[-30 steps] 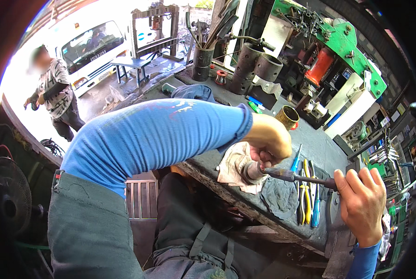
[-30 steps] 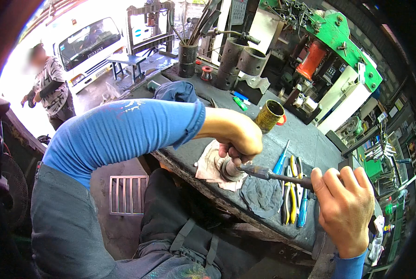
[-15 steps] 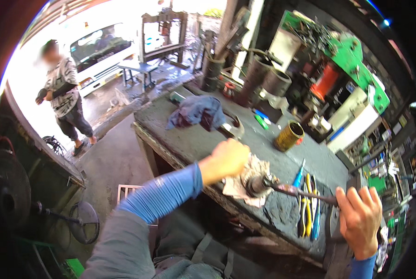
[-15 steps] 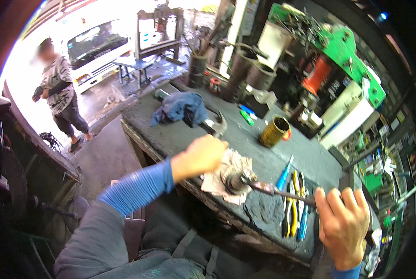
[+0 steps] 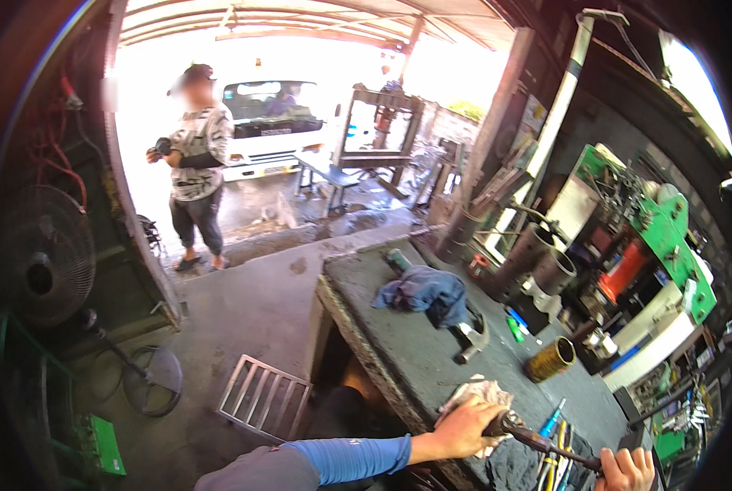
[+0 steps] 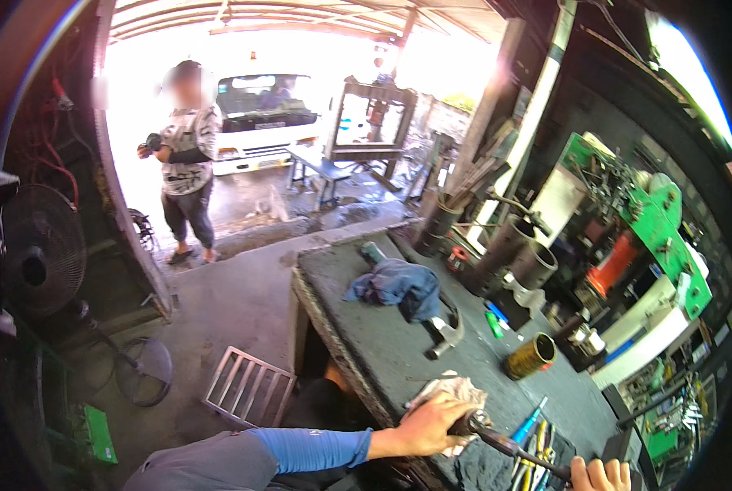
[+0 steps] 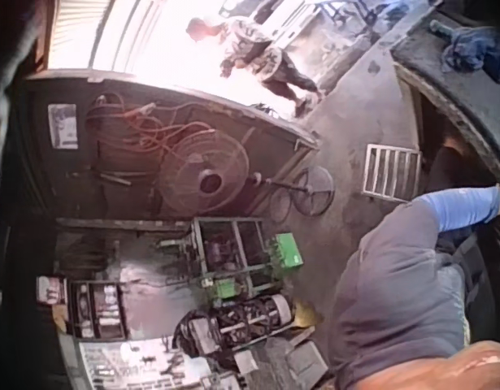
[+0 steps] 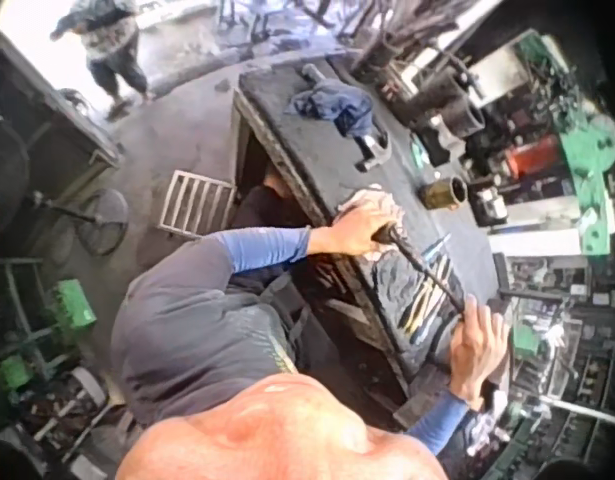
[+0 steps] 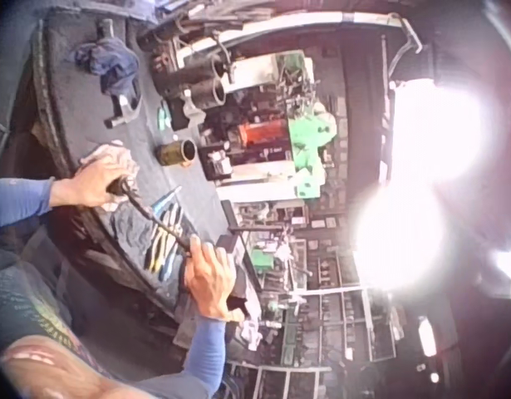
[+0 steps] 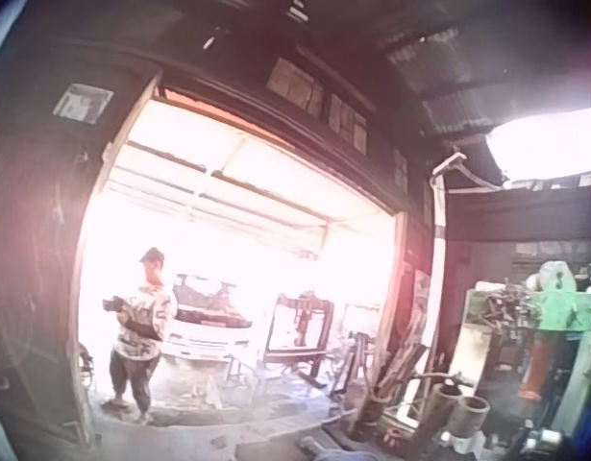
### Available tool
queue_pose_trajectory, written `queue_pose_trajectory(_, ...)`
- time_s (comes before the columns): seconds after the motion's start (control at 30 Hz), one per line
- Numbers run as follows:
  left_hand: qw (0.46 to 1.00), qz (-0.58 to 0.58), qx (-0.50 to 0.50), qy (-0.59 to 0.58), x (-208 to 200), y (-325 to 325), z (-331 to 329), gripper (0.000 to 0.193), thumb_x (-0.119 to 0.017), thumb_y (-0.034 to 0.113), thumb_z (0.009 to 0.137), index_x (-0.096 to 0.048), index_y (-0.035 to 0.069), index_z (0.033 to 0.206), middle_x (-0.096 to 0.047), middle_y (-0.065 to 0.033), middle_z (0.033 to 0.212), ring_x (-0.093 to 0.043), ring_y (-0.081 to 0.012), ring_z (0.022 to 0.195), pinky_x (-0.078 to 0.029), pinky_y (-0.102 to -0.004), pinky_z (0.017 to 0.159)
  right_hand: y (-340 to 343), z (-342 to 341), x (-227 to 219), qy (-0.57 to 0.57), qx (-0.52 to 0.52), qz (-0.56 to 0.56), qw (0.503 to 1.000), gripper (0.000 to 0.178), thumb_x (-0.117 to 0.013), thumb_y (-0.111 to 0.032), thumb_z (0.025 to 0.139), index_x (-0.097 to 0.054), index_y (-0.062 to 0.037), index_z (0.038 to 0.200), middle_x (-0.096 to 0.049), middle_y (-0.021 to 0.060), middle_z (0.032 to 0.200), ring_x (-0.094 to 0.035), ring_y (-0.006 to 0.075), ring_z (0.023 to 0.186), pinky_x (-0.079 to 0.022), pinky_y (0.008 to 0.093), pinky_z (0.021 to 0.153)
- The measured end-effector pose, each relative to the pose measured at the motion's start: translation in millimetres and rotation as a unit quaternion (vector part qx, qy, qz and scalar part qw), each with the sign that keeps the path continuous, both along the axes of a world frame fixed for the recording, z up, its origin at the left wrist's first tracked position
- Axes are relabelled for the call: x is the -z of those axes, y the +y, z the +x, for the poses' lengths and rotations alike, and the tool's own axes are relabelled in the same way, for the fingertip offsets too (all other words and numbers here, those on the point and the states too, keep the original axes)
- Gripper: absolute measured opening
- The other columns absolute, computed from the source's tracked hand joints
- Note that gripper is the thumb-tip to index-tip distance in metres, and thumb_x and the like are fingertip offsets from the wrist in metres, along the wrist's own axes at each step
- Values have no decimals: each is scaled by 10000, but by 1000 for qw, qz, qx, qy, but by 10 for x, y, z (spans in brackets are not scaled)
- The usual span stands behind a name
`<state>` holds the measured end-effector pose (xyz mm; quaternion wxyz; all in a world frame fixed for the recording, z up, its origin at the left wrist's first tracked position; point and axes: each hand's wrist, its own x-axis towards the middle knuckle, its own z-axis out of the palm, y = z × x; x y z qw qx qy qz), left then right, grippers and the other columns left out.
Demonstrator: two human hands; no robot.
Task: The person cleans a cylindrical mechanical part with a rag and a screwdriver, scraping and wiping its surface. They then use a brush to apply a substance from a can onto the part while continuing to wipe it.
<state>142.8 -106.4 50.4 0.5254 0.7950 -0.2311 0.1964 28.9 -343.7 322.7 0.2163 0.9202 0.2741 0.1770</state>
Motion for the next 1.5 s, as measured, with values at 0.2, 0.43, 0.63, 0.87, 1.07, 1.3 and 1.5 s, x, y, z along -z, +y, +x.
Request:
queue_pose_trajectory(0.2,998,27,53,26,-57,32,89,669,-835,237,770,-595,-2,1347,-678,-191,1272,-580,-396,1228,-444,-484,1074,-194,-41,162,-6,1,67,998,436,-709,-98,751,-745,-92,1185,-679,108,985,-629,363,941,-512,468,850)
queue_pose_trajectory(0.43,987,118,35,-102,-847,68,710,603,-789,227,679,-631,-37,1197,-681,-207,1011,-573,-406,957,-506,-493,864,-515,-20,178,-82,49,150,984,450,-760,-80,747,-757,-74,1196,-728,130,1069,-672,369,1001,-542,449,921)
queue_pose_trajectory(0.63,778,551,-71,-295,-1137,-149,1489,178,-721,293,818,-798,148,886,-758,-51,965,-623,-296,1003,-455,-457,791,-561,381,337,-129,164,-12,978,457,-730,-206,832,-724,-118,1280,-723,111,1247,-676,310,1122,-554,410,943)
queue_pose_trajectory(0.87,830,396,-15,-392,-1266,245,1129,99,-717,231,717,-741,138,695,-677,-83,820,-655,-285,843,-544,-419,672,-912,65,1017,-196,248,122,941,481,-738,-104,837,-689,-63,1314,-667,199,1352,-628,415,1179,-501,488,1009)
queue_pose_trajectory(1.07,859,397,-63,-318,-1218,493,1059,518,-778,62,630,-692,65,1141,-690,-76,1126,-584,-300,1043,-528,-379,943,-499,54,990,-206,205,174,941,383,-766,-53,734,-700,-91,1109,-631,80,966,-631,302,925,-497,422,789)
queue_pose_trajectory(1.3,936,241,29,-256,-1143,370,843,539,-807,99,626,-688,69,1150,-700,-115,1150,-593,-355,1048,-503,-430,961,-528,-265,1268,-195,238,264,914,356,-775,-53,721,-705,-90,1068,-617,83,929,-629,310,880,-491,420,757)
queue_pose_trajectory(1.5,955,172,69,-231,-941,366,646,550,-870,109,607,-711,72,1133,-718,-113,1126,-639,-344,1040,-491,-427,952,-442,-509,1552,-135,259,352,889,384,-772,-18,697,-721,-59,1076,-578,113,891,-611,330,840,-480,424,740)
